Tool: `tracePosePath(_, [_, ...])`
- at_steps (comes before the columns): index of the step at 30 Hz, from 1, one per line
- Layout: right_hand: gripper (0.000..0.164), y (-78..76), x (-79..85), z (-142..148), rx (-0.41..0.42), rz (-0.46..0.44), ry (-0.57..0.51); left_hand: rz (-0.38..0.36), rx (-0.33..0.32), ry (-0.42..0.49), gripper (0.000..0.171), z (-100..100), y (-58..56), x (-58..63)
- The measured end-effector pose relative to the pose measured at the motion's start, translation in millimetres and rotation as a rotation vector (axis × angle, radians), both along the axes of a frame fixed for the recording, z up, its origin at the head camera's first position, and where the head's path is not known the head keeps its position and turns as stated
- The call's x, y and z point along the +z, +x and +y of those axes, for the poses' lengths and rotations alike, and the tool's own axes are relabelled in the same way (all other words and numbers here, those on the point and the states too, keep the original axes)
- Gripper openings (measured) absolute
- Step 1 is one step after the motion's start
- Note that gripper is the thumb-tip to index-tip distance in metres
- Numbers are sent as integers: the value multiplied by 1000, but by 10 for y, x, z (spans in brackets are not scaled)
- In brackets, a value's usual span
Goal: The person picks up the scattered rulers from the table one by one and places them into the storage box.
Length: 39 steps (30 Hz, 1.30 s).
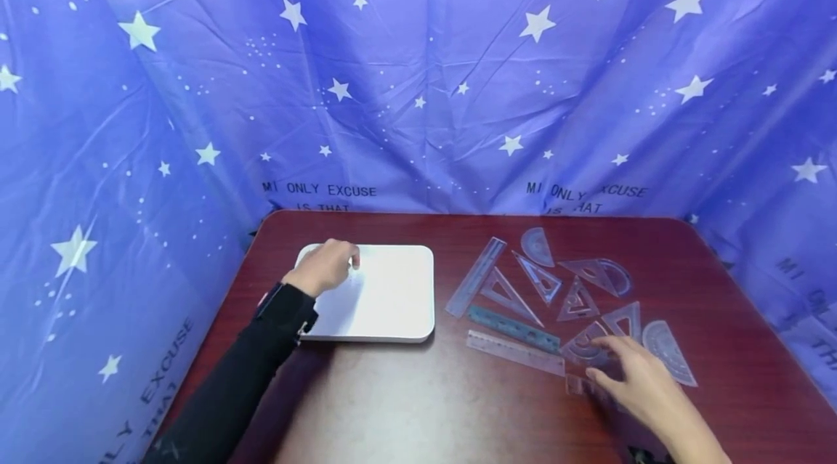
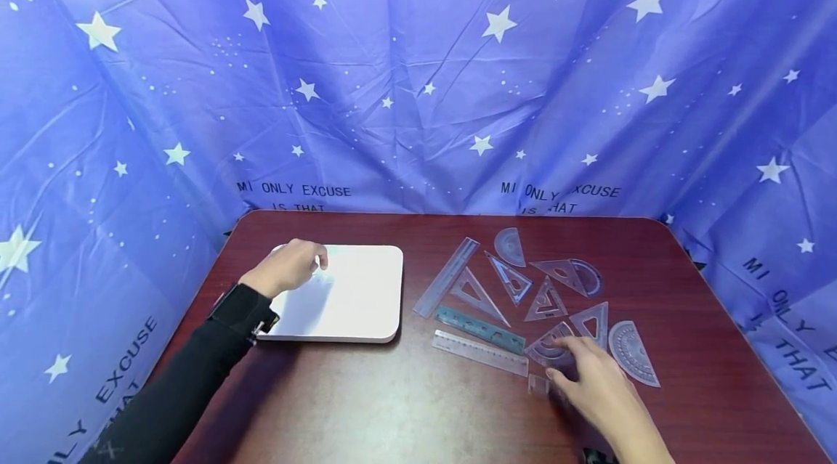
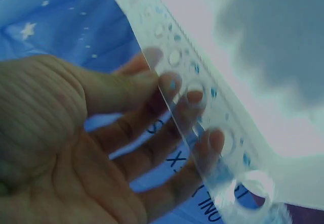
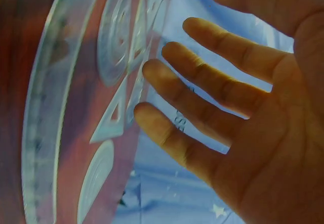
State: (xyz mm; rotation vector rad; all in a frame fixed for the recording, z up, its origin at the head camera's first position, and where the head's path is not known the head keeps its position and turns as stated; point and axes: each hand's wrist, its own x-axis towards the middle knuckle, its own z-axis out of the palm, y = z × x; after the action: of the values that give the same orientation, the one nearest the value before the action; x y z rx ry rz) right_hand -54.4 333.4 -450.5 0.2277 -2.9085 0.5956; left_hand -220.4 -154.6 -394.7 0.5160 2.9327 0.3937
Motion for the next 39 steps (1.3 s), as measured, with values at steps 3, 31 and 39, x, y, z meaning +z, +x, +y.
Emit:
tracePosePath(3, [45, 52, -36, 83, -11, -14, 8, -73, -40, -23, 35, 15, -139, -16])
tracePosePath(31, [59, 177, -205, 299, 6, -62, 84, -37, -87, -115, 21, 73, -411, -365])
tracePosePath(39, [67, 179, -225, 302, 20, -88, 115, 47, -68, -63, 14, 238, -132, -79])
